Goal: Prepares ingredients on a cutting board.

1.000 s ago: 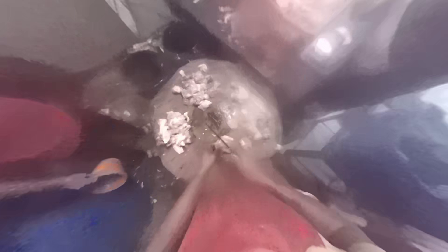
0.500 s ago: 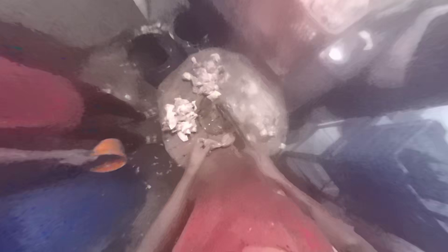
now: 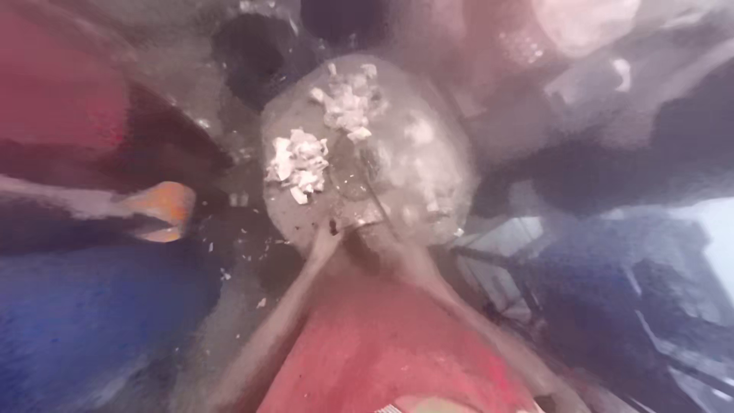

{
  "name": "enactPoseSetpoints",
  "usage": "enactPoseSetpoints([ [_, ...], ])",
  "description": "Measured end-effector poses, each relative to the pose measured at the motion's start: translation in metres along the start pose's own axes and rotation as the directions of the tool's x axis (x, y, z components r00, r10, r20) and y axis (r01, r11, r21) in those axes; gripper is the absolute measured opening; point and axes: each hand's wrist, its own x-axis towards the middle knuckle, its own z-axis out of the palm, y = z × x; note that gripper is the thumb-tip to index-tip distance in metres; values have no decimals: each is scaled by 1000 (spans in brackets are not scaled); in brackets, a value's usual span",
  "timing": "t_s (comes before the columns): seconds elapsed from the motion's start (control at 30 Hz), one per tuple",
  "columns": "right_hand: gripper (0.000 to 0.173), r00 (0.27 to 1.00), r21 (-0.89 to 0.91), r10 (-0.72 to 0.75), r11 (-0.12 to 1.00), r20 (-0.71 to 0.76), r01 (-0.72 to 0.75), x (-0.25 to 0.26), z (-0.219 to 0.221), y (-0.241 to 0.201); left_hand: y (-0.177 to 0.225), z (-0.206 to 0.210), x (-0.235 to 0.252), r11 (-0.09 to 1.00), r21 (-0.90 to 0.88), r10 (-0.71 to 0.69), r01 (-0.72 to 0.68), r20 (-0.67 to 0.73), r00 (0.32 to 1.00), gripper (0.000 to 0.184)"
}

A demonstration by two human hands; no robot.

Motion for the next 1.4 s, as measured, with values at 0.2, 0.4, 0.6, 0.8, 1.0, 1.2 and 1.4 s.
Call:
enactPoseSetpoints([
  [0.2,53,996,33,-76,996,-48,78,11,20,17,-3,6,-4,999,-35,6,-6,9,1000,52],
  [0.4,54,997,-86,82,993,13,-81,19,27,21,-3,-6,-23,930,367,-11,-4,39,999,52],
  [0.6,63,953,119,-300,945,-50,304,-17,-17,-53,-2,2,-34,918,396,-5,-12,42,999,47],
  [0.8,62,967,-40,-201,977,154,209,5,18,-2,2,5,-36,916,401,13,-12,-1,1000,40],
  [1.0,59,978,-31,69,997,199,-64,13,32,39,-2,4,-32,963,261,82,-74,-21,996,35],
  [1.2,50,977,103,86,992,-196,-67,-20,-1,80,50,0,-23,965,-185,227,-186,230,946,70],
  [1.4,51,940,141,270,959,-210,-244,-36,7,157,46,38,18,802,508,271,-314,159,949,50],
])
